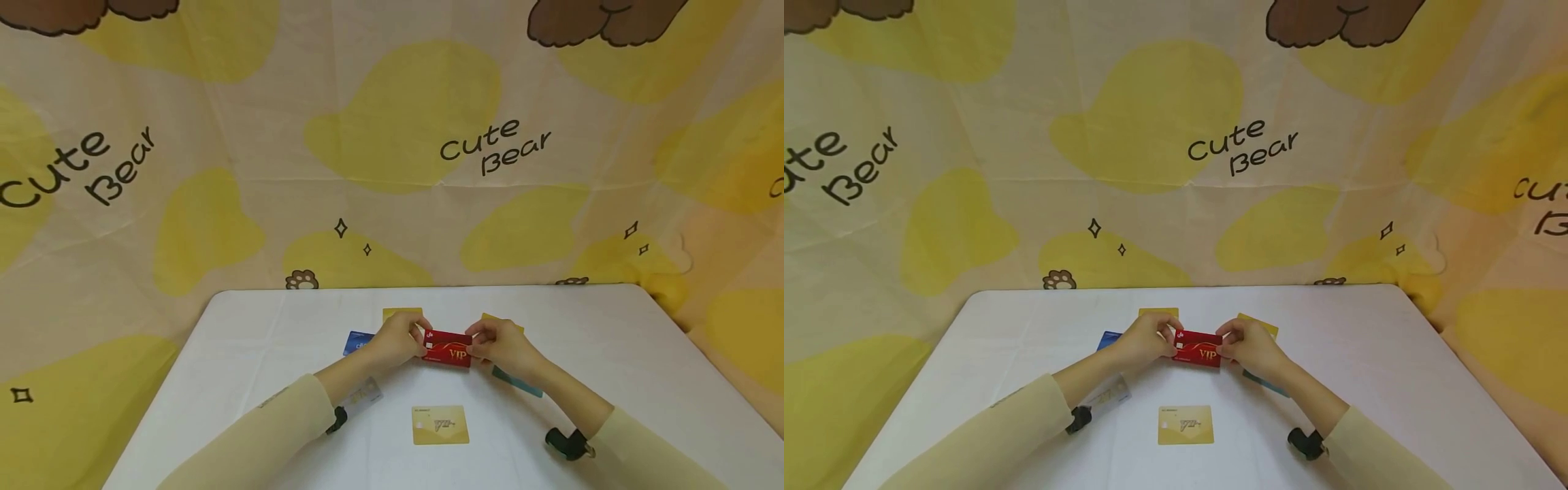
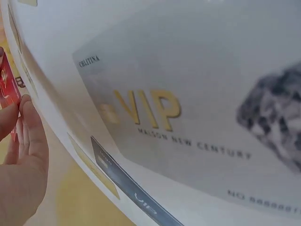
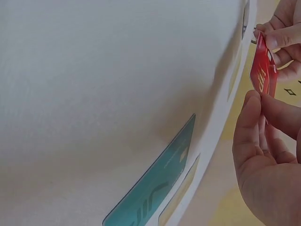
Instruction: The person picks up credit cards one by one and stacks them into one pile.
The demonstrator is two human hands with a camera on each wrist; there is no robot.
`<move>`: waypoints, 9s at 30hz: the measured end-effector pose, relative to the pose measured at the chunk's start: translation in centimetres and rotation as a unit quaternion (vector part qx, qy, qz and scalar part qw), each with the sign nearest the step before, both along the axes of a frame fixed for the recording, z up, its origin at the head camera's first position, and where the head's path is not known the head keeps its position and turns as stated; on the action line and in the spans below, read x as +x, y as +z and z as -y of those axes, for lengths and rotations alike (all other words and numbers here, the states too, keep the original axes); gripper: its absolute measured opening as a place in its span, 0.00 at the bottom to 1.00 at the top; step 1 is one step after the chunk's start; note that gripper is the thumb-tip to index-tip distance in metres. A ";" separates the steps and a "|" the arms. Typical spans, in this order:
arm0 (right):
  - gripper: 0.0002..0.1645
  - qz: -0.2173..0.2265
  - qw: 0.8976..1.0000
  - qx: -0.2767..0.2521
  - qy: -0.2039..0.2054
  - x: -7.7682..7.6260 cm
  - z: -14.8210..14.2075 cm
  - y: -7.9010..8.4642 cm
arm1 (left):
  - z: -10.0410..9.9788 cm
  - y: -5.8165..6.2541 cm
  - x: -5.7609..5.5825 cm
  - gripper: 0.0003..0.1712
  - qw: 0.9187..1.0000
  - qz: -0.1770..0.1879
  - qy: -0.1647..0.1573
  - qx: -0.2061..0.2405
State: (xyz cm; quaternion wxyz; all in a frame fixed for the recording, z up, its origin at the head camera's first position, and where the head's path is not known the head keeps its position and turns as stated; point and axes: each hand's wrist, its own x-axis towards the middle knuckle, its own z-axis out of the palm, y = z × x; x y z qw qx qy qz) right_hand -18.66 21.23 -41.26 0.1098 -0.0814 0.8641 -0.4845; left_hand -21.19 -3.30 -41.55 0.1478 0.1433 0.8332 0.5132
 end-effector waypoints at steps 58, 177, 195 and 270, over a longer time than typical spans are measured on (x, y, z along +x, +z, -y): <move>0.13 0.078 0.994 -0.059 0.052 5.8 1.1 -0.5 | 2.8 0.7 8.7 0.21 0.990 0.119 -0.005 0.081; 0.13 -0.024 0.989 0.016 0.146 2.5 5.2 2.0 | 10.6 4.0 11.1 0.20 0.991 -0.054 0.117 -0.021; 0.24 -0.003 0.975 0.019 0.220 0.2 9.7 1.7 | 12.4 2.6 11.5 0.25 0.981 -0.063 0.167 -0.083; 0.10 -0.027 0.972 0.062 0.223 0.2 13.9 -0.7 | 12.6 -0.1 10.4 0.20 0.984 0.065 0.163 -0.011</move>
